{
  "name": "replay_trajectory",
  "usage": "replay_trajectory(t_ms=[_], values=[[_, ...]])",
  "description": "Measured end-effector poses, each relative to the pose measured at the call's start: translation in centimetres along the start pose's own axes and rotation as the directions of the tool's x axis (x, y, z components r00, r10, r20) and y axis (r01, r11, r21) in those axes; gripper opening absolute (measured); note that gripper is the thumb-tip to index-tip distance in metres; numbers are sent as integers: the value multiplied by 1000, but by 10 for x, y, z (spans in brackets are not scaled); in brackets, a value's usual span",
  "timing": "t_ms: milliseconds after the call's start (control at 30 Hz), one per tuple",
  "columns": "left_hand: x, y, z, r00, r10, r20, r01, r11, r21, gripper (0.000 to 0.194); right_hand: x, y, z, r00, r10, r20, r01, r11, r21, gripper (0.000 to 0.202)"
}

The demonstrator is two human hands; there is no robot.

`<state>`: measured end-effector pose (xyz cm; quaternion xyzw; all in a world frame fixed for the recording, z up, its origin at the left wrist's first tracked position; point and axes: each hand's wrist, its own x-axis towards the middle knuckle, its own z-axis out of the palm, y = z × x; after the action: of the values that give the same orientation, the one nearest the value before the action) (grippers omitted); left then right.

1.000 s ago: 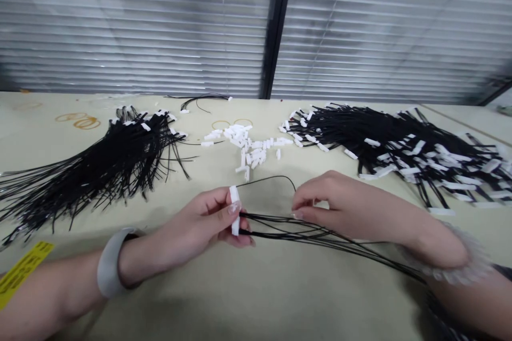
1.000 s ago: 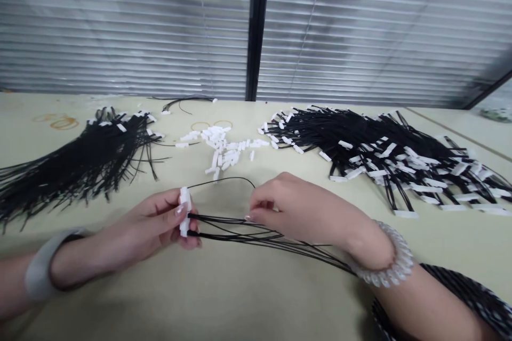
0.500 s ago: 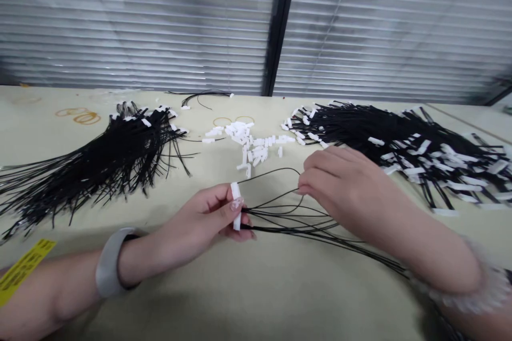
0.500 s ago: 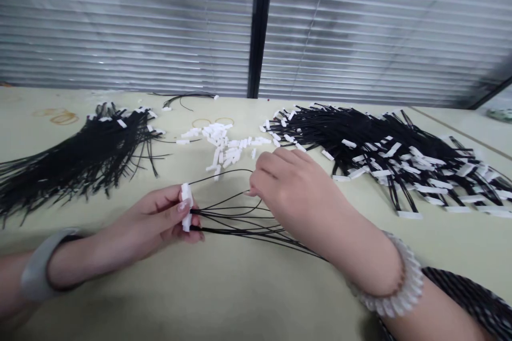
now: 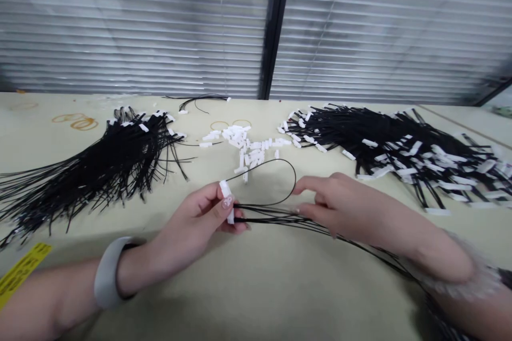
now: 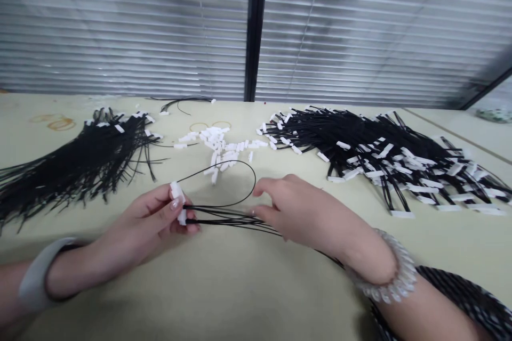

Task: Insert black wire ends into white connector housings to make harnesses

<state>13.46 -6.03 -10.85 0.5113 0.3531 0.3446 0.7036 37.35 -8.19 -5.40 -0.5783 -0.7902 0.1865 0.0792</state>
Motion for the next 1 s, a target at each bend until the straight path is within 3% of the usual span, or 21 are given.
replay_trajectory(t_ms=[67, 233, 467, 533, 600, 667, 767, 833, 900, 933, 1000], values=[[0, 1, 1, 1000, -2, 5, 2, 1000, 7, 18, 3, 0, 3, 996, -81, 31, 81, 997, -6, 17], [1, 2, 3, 1000, -18, 9, 18, 1000, -12, 19, 5, -2, 0, 985, -149, -81, 145, 988, -61, 26], [0, 1, 3, 1000, 19, 25, -20, 998, 52, 18, 5, -6, -1, 959, -262, 109, 245, 958, 149, 25], [0, 1, 4, 999, 27, 28, -28, 998, 60, 18, 5, -5, 1, 958, -265, 112, 246, 956, 160, 27], [1, 1, 4, 999, 21, 32, -23, 998, 60, 18, 5, -3, 3, 969, -246, 26, 243, 967, 76, 27], [1, 2, 5, 999, 7, 31, -9, 999, 52, 19, 4, 0, 5, 959, -214, -186, 205, 976, -69, 24], [3, 3, 7, 1000, -15, 15, 15, 999, 32, 21, 5, 4, 6, 844, -171, -508, 93, 980, -175, 22], [4, 2, 7, 1000, -24, 9, 24, 1000, 8, 22, 6, 4, 3, 742, -141, -655, 85, 989, -117, 24], [5, 2, 8, 1000, -27, 6, 27, 999, -17, 24, 7, 1, -4, 642, -55, -765, 189, 978, 89, 28], [5, 2, 7, 1000, -25, 6, 25, 999, -28, 24, 7, -2, -9, 589, 23, -808, 273, 935, 225, 29], [4, 2, 7, 1000, -19, 17, 19, 999, -40, 24, 5, -9, -19, 528, 186, -828, 434, 779, 452, 26]])
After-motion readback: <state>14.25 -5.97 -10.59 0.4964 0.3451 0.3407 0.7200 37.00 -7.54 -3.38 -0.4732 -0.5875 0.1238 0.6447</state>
